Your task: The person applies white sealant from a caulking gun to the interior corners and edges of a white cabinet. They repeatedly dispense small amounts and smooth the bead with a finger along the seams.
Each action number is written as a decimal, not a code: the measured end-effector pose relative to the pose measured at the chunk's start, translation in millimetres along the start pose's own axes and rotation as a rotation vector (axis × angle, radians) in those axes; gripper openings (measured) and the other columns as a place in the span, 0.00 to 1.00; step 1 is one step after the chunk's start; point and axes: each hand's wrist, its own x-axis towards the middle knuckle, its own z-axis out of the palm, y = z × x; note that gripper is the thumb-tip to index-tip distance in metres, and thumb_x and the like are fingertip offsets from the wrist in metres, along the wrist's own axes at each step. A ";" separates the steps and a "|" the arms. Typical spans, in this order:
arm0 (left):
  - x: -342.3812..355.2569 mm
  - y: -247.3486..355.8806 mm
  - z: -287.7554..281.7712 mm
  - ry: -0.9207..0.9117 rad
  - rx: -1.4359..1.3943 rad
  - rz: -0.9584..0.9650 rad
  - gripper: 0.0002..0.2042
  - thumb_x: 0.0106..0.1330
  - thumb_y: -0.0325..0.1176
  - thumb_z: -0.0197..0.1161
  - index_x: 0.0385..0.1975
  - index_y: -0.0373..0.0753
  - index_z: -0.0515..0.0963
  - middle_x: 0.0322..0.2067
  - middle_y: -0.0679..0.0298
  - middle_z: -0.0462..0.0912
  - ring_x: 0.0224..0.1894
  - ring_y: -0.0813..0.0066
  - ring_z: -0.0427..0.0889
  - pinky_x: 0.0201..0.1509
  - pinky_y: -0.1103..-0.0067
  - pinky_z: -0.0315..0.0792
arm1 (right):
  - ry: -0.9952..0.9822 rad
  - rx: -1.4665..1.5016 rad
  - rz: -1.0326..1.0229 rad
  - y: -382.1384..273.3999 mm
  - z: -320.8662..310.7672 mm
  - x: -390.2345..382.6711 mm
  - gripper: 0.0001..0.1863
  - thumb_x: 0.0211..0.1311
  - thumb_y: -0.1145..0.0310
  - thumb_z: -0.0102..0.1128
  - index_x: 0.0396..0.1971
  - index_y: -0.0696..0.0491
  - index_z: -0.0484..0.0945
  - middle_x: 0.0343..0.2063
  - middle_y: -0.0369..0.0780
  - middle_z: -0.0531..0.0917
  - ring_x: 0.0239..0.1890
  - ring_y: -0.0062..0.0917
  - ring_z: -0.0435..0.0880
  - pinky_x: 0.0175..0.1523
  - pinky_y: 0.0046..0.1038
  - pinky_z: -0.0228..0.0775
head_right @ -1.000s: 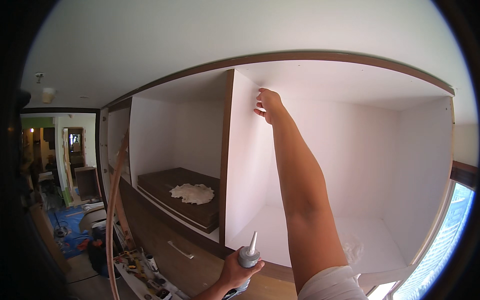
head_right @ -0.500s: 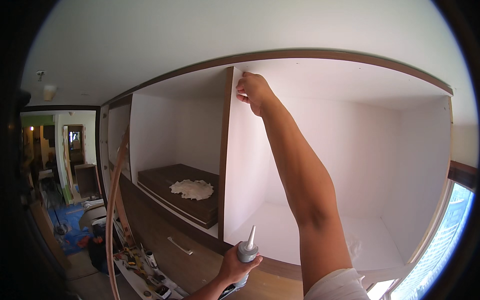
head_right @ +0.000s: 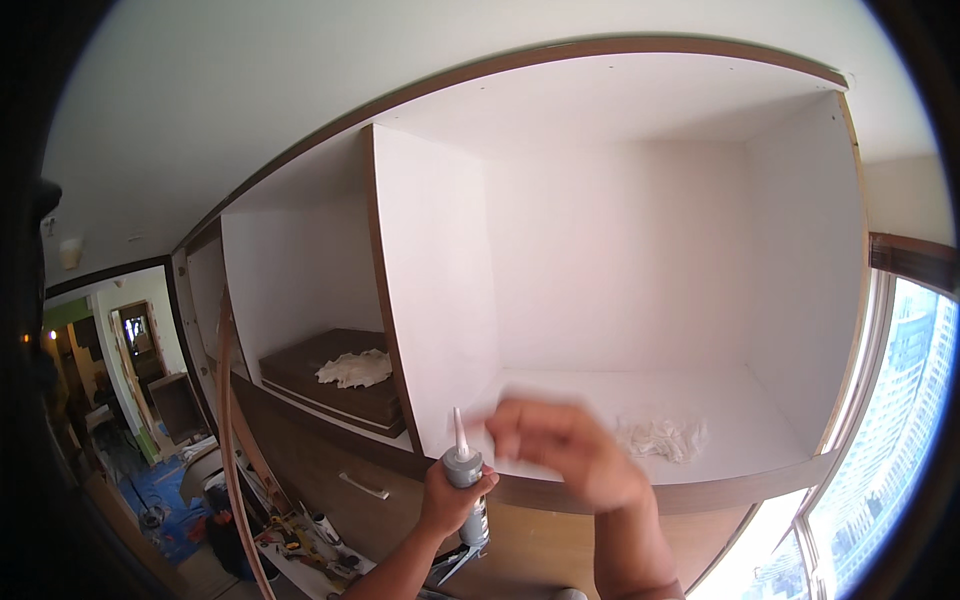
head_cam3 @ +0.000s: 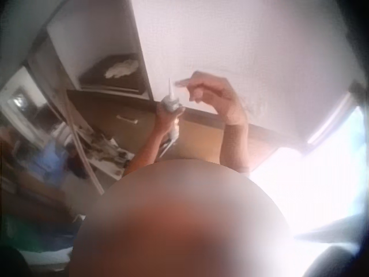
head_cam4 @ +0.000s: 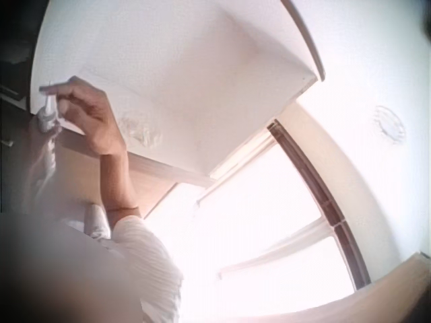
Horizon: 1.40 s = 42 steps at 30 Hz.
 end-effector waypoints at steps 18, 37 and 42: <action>-51.5 98.8 56.7 0.091 -0.535 0.189 0.16 0.64 0.23 0.71 0.48 0.39 0.74 0.38 0.60 0.82 0.39 0.66 0.85 0.50 0.64 0.82 | 0.157 1.544 0.344 292.3 130.5 -250.8 0.31 0.61 0.47 0.77 0.57 0.49 0.78 0.56 0.43 0.81 0.68 0.46 0.75 0.73 0.56 0.64; -77.0 94.9 56.5 -0.009 -0.390 0.183 0.18 0.64 0.20 0.74 0.49 0.39 0.74 0.38 0.62 0.84 0.42 0.75 0.86 0.47 0.75 0.80 | 0.563 1.352 0.642 271.4 146.8 -253.4 0.26 0.75 0.48 0.59 0.19 0.46 0.63 0.15 0.32 0.59 0.18 0.28 0.59 0.33 0.40 0.63; -77.8 92.2 52.7 0.010 -0.355 0.202 0.18 0.64 0.20 0.74 0.49 0.39 0.74 0.38 0.62 0.84 0.42 0.75 0.86 0.47 0.74 0.81 | 0.580 1.470 0.658 272.3 148.3 -256.1 0.23 0.76 0.56 0.55 0.18 0.45 0.62 0.14 0.31 0.58 0.18 0.27 0.59 0.33 0.38 0.67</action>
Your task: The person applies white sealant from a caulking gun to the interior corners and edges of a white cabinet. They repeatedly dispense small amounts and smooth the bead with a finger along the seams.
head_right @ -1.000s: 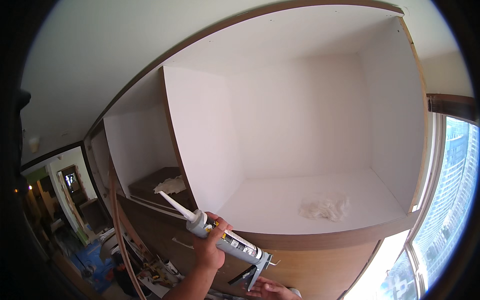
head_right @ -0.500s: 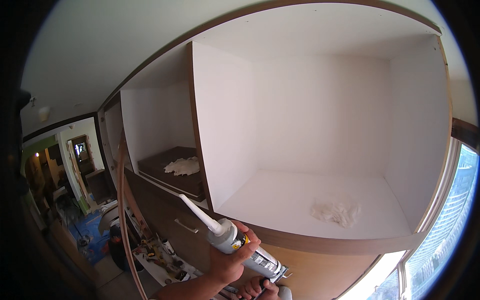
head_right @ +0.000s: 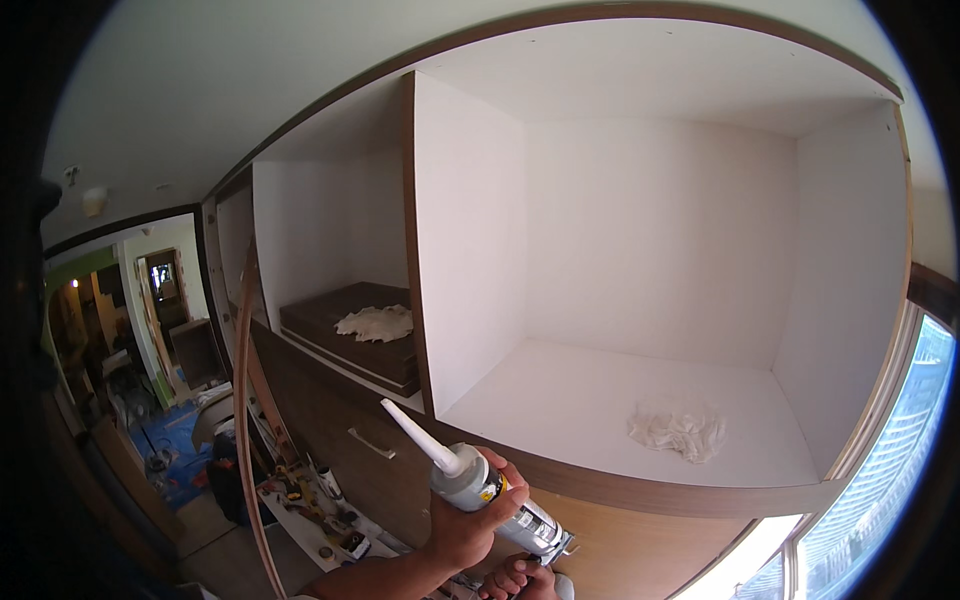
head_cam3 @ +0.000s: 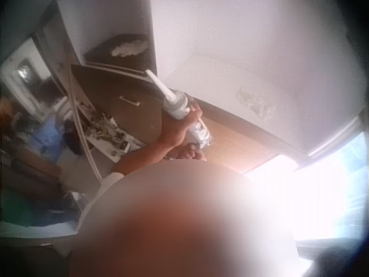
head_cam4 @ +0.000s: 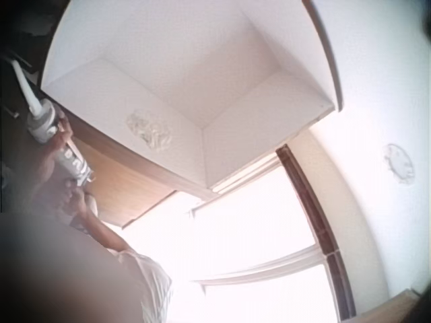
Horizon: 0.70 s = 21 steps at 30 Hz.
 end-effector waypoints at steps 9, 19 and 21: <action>-4.8 -0.5 -8.2 0.019 0.020 0.002 0.19 0.64 0.20 0.74 0.49 0.39 0.73 0.39 0.62 0.84 0.42 0.75 0.86 0.48 0.74 0.82 | -0.098 -0.028 0.030 -0.3 6.9 0.0 0.26 0.74 0.54 0.59 0.16 0.45 0.61 0.13 0.31 0.58 0.17 0.25 0.60 0.33 0.36 0.67; -1.7 -10.4 -22.2 0.091 0.046 -0.006 0.18 0.64 0.21 0.75 0.49 0.39 0.74 0.37 0.62 0.85 0.41 0.77 0.86 0.45 0.76 0.81 | -0.002 -0.374 0.066 -15.3 -8.9 3.6 0.18 0.70 0.52 0.66 0.45 0.52 0.79 0.36 0.42 0.84 0.38 0.34 0.85 0.46 0.42 0.80; -1.9 -11.3 -27.7 0.112 0.028 -0.009 0.18 0.64 0.21 0.75 0.49 0.39 0.74 0.37 0.63 0.85 0.40 0.77 0.86 0.45 0.76 0.81 | -0.119 -0.649 0.153 -33.9 19.6 0.1 0.28 0.70 0.52 0.68 0.60 0.55 0.77 0.48 0.48 0.86 0.48 0.38 0.88 0.53 0.44 0.82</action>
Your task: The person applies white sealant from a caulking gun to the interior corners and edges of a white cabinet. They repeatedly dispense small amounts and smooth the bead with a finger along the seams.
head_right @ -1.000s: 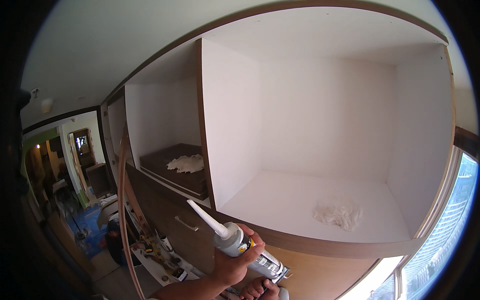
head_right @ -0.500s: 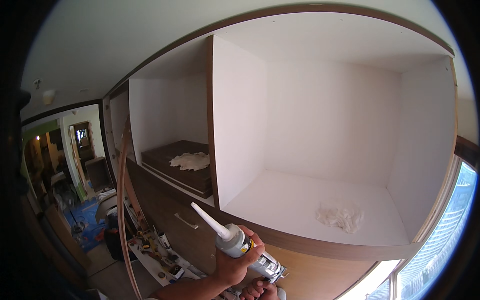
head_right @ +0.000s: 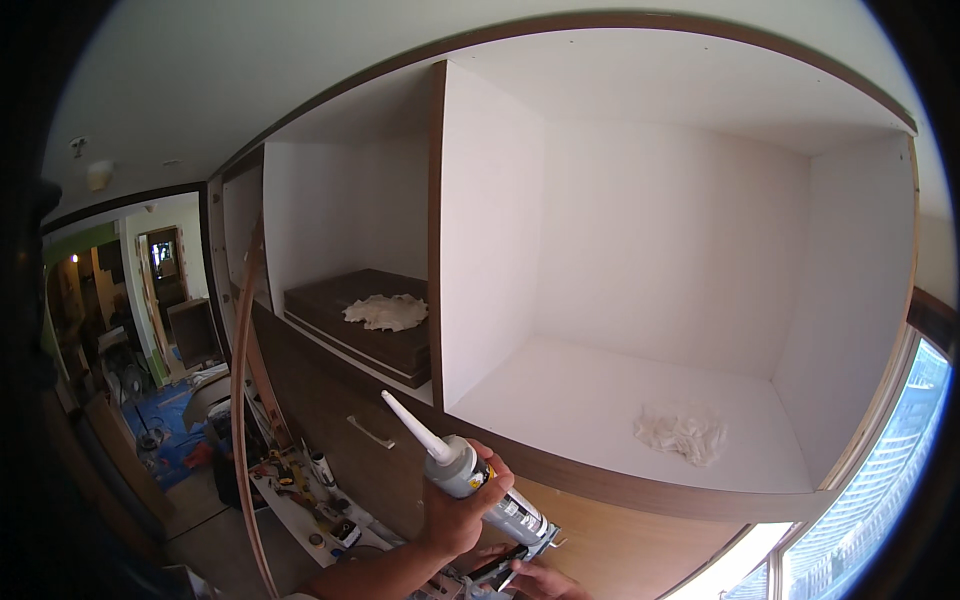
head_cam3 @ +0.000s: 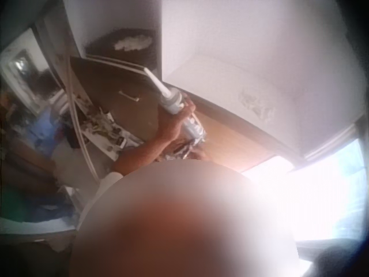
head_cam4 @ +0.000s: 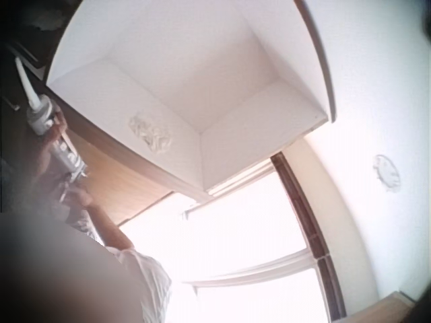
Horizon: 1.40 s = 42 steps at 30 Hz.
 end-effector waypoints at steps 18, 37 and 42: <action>-22.5 -25.1 -32.3 0.085 0.396 0.169 0.21 0.55 0.33 0.84 0.42 0.38 0.78 0.34 0.64 0.85 0.35 0.78 0.85 0.42 0.75 0.80 | 0.212 -1.199 -1.032 -233.1 259.4 -16.8 0.16 0.57 0.76 0.79 0.46 0.53 0.88 0.33 0.37 0.85 0.29 0.17 0.85 0.34 0.21 0.77; -22.0 -12.3 -42.1 0.174 0.556 0.034 0.18 0.57 0.32 0.82 0.41 0.37 0.79 0.34 0.61 0.88 0.36 0.73 0.87 0.44 0.71 0.81 | 0.213 -1.262 -0.943 -240.6 266.4 3.8 0.11 0.58 0.82 0.75 0.40 0.54 0.89 0.34 0.37 0.86 0.31 0.17 0.86 0.36 0.19 0.79; -2.1 -19.2 -49.1 0.151 0.577 0.071 0.17 0.58 0.33 0.81 0.42 0.36 0.80 0.37 0.59 0.89 0.39 0.70 0.89 0.47 0.71 0.81 | 0.150 -1.083 -0.724 -284.7 271.8 20.0 0.13 0.63 0.80 0.72 0.47 0.58 0.86 0.35 0.33 0.82 0.28 0.12 0.81 0.34 0.19 0.73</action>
